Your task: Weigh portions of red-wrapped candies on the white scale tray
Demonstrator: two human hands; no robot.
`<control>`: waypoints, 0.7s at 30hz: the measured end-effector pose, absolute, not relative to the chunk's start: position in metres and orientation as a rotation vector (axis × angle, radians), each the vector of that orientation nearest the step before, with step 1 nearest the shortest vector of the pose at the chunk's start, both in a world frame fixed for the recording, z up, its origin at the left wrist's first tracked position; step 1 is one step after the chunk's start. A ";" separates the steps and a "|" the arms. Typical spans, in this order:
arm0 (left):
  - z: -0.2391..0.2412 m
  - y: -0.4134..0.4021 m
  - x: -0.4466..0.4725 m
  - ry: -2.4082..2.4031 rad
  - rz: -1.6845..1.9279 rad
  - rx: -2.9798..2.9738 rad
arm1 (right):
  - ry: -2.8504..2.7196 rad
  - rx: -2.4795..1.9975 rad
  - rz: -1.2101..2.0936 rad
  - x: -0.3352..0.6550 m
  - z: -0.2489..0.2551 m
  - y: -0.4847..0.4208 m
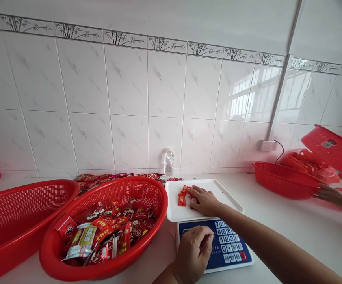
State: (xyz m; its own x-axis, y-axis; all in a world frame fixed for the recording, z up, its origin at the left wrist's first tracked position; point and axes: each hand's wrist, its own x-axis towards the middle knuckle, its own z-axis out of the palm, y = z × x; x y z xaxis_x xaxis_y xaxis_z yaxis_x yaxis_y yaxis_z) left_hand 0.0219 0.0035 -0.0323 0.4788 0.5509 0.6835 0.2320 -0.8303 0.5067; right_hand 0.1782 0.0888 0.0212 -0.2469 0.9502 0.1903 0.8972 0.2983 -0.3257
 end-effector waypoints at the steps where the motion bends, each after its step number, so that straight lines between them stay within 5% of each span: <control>1: -0.032 0.003 0.022 0.656 1.288 2.386 | -2.201 -1.658 0.184 0.179 0.021 0.091; 21: -0.031 0.004 0.021 0.644 1.266 2.362 | -1.581 -1.461 0.026 0.214 0.045 0.115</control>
State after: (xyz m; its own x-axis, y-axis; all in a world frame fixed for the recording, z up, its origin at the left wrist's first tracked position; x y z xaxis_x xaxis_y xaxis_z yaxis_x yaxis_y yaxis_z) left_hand 0.0206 0.0040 -0.0315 0.4879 0.5587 0.6707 0.2134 -0.8214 0.5290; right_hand 0.2137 0.1147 0.0446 0.1641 0.7822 0.6010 0.7621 0.2863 -0.5807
